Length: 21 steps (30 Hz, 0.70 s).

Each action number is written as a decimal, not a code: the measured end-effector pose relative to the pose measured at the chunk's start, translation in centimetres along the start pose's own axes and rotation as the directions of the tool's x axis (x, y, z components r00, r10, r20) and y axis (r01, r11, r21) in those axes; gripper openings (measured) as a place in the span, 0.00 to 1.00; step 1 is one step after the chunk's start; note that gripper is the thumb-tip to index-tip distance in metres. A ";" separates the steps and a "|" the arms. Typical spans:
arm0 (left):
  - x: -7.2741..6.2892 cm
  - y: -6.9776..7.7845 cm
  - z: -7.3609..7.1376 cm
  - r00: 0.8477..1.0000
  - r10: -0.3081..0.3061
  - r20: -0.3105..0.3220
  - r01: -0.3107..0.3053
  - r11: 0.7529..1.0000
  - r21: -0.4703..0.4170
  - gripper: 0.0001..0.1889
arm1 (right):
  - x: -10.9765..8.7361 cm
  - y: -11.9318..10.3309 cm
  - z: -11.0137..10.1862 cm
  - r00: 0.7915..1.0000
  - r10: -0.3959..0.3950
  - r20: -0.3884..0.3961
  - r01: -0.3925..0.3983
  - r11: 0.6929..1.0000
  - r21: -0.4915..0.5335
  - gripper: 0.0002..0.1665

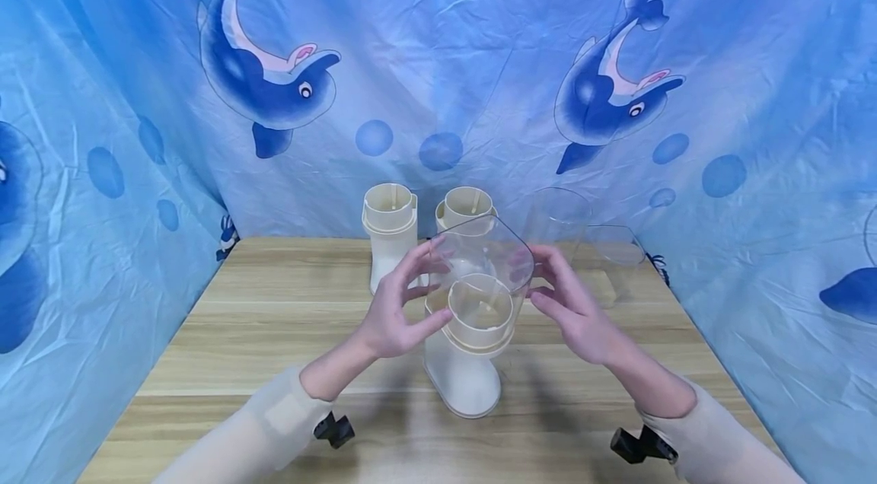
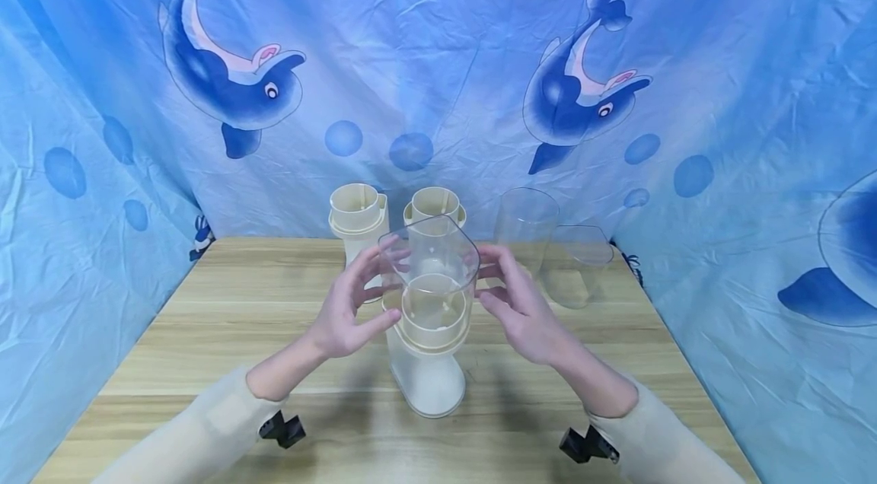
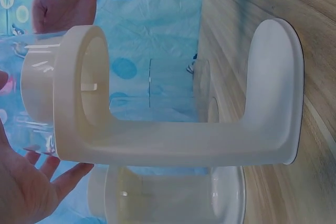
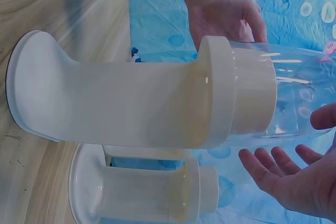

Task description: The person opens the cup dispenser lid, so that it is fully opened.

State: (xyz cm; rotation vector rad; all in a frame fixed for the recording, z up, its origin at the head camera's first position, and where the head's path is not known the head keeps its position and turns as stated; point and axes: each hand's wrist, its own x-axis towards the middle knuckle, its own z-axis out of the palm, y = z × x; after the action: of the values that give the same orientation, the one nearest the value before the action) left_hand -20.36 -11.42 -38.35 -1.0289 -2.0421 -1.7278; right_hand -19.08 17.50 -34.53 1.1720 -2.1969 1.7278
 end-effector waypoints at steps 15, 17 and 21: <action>-0.6 0.7 0.9 0.999 0.017 -0.037 -0.014 0.997 0.080 0.47 | -0.3 0.5 0.4 1.000 -0.001 -0.023 -0.001 0.996 -0.087 0.31; -0.6 0.6 0.8 0.999 0.016 -0.033 -0.013 0.997 0.081 0.47 | -0.6 0.4 0.4 0.999 -0.001 -0.034 -0.003 0.996 -0.092 0.29; -0.5 0.6 0.4 1.000 0.011 -0.022 -0.010 0.997 0.080 0.46 | -0.9 0.4 0.5 0.999 -0.004 -0.042 0.001 0.996 -0.088 0.26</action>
State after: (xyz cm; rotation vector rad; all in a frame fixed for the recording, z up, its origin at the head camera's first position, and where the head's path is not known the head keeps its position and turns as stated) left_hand -19.55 -11.14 -38.33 -0.9898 -2.0707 -1.6306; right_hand -18.52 17.56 -35.42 1.1081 -2.2213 1.6215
